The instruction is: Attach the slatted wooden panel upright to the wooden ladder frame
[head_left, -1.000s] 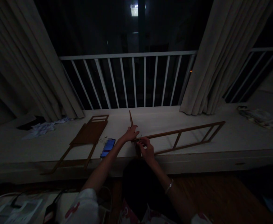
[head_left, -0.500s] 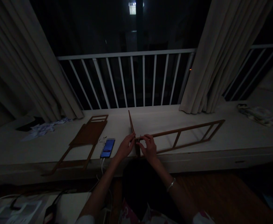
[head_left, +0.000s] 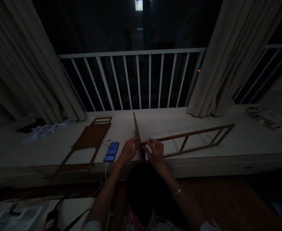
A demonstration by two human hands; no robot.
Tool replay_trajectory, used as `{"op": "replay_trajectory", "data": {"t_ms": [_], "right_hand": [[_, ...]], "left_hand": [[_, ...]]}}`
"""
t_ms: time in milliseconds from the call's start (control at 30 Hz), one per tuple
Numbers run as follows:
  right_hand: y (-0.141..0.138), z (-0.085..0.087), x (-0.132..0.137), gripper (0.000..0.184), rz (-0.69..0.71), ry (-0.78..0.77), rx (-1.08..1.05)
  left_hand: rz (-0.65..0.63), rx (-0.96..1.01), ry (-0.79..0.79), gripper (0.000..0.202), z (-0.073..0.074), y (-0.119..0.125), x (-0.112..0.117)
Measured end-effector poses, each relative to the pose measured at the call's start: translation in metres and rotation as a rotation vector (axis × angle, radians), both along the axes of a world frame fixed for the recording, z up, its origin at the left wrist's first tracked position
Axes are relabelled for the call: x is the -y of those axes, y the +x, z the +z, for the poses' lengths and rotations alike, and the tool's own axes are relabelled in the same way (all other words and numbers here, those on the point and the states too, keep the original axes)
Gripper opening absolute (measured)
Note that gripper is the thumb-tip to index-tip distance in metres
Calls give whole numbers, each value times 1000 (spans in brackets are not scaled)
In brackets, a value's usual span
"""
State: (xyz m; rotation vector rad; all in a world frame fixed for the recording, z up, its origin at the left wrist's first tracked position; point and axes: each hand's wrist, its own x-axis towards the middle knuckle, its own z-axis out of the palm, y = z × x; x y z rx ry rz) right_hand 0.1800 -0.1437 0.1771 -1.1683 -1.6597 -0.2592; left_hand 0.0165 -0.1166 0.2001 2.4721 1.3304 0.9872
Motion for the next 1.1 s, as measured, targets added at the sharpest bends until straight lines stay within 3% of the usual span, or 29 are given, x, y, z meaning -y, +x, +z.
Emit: {"op": "replay_trajectory", "data": {"t_ms": [200,467,600,833,967,1100], "right_hand": [[3,4,0,22,44,-24,82],[1,0,-2,12,61,-108,-48],[-6,-6,-1,17,148,-223,-249],[-27,-12,-2,24,451,-533,-833],[-37,-10,0,28,553,-571,-1059],[-43,-10,0,22,573,-512,-1089]], "left_hand": [[-39,-33,23,35,-2,-3,-4],[-51,-45,30,33,-2,-4,-6],[-65,-42,27,33,-2,-4,-5],[-128,20,78,33,-7,-7,-9],[-145,36,73,33,-7,-9,-10],[-153,50,54,33,-6,-12,-11]]}}
